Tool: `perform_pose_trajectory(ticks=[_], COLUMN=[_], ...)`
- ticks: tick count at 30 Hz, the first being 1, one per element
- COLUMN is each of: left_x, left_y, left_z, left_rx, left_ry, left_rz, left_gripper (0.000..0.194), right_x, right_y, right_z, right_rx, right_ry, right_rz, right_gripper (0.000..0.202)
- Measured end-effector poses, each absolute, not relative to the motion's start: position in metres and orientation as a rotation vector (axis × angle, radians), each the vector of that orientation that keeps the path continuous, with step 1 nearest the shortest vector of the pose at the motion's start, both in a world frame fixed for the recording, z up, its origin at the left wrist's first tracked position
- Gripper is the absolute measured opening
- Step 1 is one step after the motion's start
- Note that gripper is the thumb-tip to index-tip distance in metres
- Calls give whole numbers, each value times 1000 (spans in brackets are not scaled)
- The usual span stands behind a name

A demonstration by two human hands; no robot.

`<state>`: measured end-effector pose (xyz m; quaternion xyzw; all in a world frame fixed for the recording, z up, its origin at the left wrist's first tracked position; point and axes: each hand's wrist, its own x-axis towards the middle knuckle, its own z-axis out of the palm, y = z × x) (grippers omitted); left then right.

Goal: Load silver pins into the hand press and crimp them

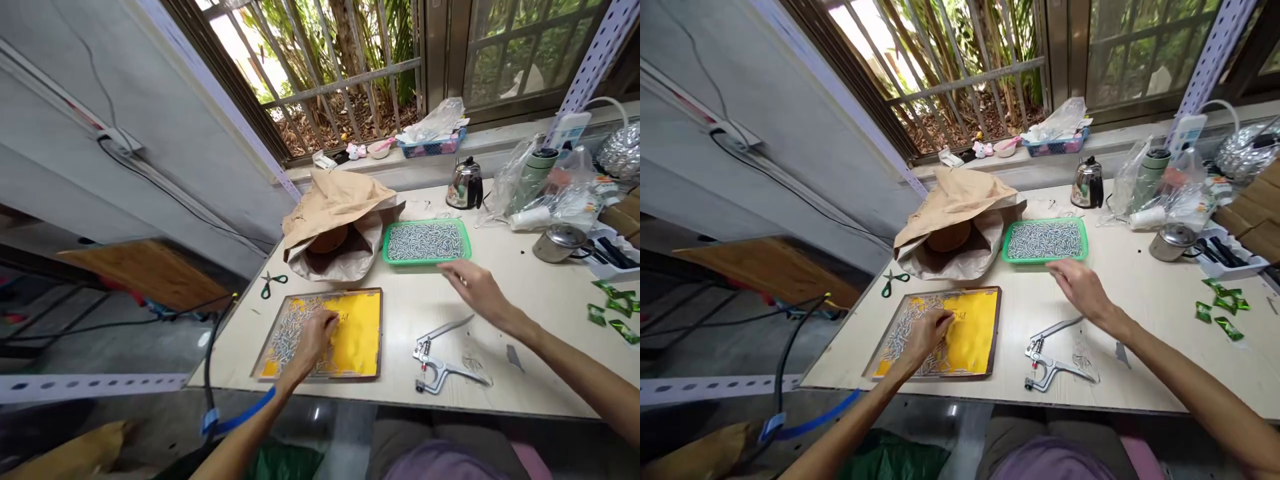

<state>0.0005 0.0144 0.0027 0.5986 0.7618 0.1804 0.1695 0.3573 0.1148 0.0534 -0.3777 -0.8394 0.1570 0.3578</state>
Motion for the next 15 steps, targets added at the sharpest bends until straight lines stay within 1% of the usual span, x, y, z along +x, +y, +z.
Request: perform_pose_trajectory(ticks=[1,3,5,7,10,15], left_x=[17,54,90,119,144,154], left_y=[11,2,-9,-19,-27,-29], left_z=[5,7,6,2,-9,-23], left_rx=[1569,1307,1132,1006,902,880], left_ry=[2076,1861,1639,1540,1531,1598], left_rz=[601,676,654,618,531,392], left_gripper=[14,25,34,37,37,39], right_x=[362,372,380,386,390,390], right_y=[96,59,27,3,-15,-21], right_z=[44,23,5,-8,-16,-19], right_rx=[-968,-961,-998,-1085,-1215,-1262], right_ry=[-2236,-2416,-2568,-2642,-2675,-2707], right_rz=[442,511,547,541,482,363], right_gripper=[29,24,21,19,16,21])
